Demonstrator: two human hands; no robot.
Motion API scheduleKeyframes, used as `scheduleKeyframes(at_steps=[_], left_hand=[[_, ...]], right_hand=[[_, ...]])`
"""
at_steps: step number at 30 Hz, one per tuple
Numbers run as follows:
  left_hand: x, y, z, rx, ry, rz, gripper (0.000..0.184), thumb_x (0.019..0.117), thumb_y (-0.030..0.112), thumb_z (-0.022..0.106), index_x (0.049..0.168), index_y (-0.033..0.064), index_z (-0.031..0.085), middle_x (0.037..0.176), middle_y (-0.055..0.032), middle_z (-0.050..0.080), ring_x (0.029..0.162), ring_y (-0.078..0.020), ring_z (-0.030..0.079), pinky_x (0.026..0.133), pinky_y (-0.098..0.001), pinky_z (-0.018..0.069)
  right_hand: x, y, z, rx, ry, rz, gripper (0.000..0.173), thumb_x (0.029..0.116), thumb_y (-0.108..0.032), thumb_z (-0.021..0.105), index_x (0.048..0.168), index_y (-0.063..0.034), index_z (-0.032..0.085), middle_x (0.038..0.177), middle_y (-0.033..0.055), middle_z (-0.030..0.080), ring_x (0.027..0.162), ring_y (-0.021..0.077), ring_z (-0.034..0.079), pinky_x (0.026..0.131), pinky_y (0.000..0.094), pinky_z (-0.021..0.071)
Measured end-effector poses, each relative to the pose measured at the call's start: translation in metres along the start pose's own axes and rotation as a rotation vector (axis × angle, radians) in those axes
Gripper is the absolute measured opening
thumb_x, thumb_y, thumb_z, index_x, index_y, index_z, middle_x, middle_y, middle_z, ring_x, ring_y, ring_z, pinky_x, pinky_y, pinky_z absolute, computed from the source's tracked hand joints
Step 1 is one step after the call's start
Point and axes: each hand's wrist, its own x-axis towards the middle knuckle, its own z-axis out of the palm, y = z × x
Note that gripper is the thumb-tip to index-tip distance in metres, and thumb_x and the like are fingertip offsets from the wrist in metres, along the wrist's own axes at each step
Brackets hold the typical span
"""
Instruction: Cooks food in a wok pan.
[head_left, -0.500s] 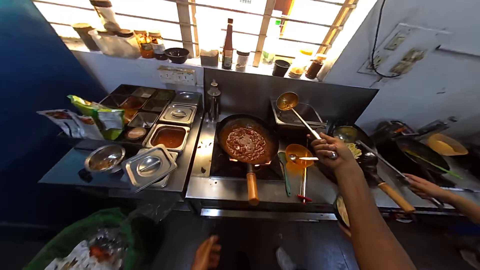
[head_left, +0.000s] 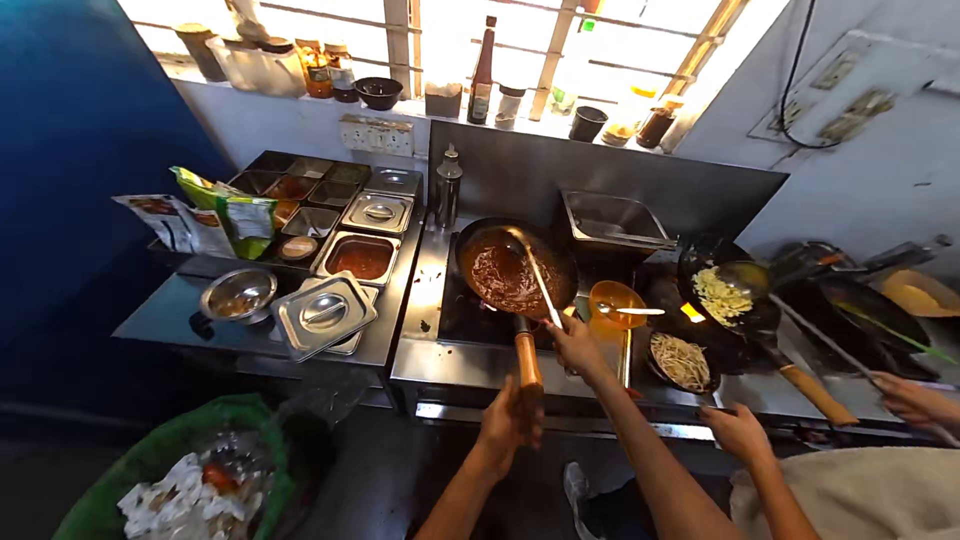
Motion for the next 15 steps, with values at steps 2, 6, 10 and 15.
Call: scheduleKeyframes(at_steps=[2, 6, 10, 15], left_hand=[[0.003, -0.035, -0.049, 0.210, 0.050, -0.017, 0.062, 0.1119, 0.049, 0.021, 0.135, 0.0085, 0.063, 0.092, -0.0102, 0.072, 0.069, -0.0189, 0.066, 0.060, -0.0342, 0.0566], [0.045, -0.133, -0.146, 0.473, 0.353, -0.373, 0.055, 0.1076, 0.047, 0.049, 0.141, 0.0036, 0.054, 0.120, -0.0210, 0.066, 0.094, -0.0326, 0.068, 0.082, -0.0499, 0.0562], [0.112, -0.178, -0.175, 0.791, 0.471, -0.391, 0.069, 0.0950, 0.056, 0.067, 0.135, -0.0006, 0.062, 0.131, -0.0256, 0.064, 0.123, -0.0391, 0.062, 0.105, -0.0584, 0.0489], [0.170, -0.180, -0.135, 0.930, 0.460, -0.146, 0.091, 0.0919, 0.057, 0.070, 0.156, -0.0002, 0.037, 0.158, -0.0220, 0.042, 0.148, -0.0326, 0.039, 0.122, -0.0481, 0.0337]], right_hand=[[-0.006, 0.011, 0.005, -0.205, -0.058, -0.061, 0.052, 0.1062, -0.034, 0.053, 0.156, -0.0219, 0.043, 0.092, 0.0144, 0.066, 0.064, 0.0250, 0.062, 0.060, 0.0452, 0.0555], [-0.057, 0.046, -0.023, -0.494, 0.019, -0.096, 0.051, 0.1043, -0.036, 0.054, 0.155, -0.0340, 0.046, 0.120, 0.0108, 0.072, 0.102, 0.0312, 0.070, 0.092, 0.0585, 0.0539], [-0.104, 0.078, -0.082, -0.522, 0.170, -0.205, 0.049, 0.1015, -0.036, 0.058, 0.150, -0.0306, 0.054, 0.116, 0.0083, 0.074, 0.094, 0.0297, 0.073, 0.083, 0.0614, 0.0571], [-0.156, 0.043, -0.162, -0.606, 0.006, -0.126, 0.053, 0.1029, -0.030, 0.059, 0.154, -0.0174, 0.050, 0.124, 0.0210, 0.070, 0.098, 0.0407, 0.071, 0.087, 0.0653, 0.0528]])
